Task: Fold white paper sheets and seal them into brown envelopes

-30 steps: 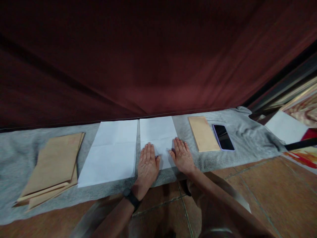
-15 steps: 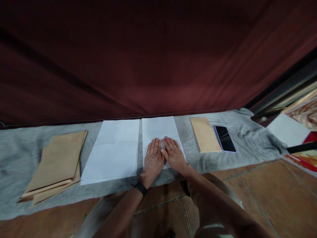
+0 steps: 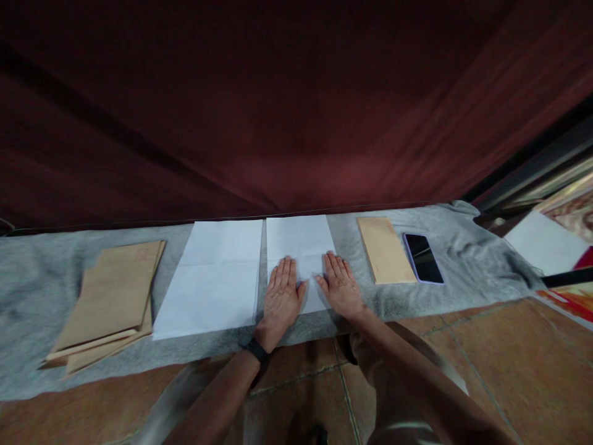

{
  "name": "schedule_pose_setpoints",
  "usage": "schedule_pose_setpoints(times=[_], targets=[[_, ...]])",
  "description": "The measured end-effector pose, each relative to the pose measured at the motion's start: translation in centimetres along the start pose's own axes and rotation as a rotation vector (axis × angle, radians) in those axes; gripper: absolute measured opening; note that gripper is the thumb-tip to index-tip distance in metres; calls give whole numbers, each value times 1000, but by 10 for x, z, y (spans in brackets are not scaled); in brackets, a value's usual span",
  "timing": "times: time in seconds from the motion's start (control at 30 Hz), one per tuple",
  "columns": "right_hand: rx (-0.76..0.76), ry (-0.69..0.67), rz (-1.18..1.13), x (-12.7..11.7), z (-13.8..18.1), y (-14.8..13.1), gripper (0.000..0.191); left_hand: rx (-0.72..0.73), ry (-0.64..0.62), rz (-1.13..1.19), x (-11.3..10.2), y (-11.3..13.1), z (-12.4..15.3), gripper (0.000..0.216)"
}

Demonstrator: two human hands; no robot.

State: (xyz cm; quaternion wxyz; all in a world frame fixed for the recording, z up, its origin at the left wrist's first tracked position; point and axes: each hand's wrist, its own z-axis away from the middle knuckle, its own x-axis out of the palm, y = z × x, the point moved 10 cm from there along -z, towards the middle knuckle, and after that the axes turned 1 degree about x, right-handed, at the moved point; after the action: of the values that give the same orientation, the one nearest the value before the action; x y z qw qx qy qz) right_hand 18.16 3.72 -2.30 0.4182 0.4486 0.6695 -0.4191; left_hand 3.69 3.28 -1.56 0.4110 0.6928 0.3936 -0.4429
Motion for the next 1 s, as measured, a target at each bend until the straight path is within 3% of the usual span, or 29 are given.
schedule_pose_setpoints(times=[0.73,1.0], targets=[[48,-12,63,-7,7,29,63,-15,-2,50,-6,-9,6,56],[57,-39,100,-10,6,30,56,23,-18,-44,-8,-12,11,58]])
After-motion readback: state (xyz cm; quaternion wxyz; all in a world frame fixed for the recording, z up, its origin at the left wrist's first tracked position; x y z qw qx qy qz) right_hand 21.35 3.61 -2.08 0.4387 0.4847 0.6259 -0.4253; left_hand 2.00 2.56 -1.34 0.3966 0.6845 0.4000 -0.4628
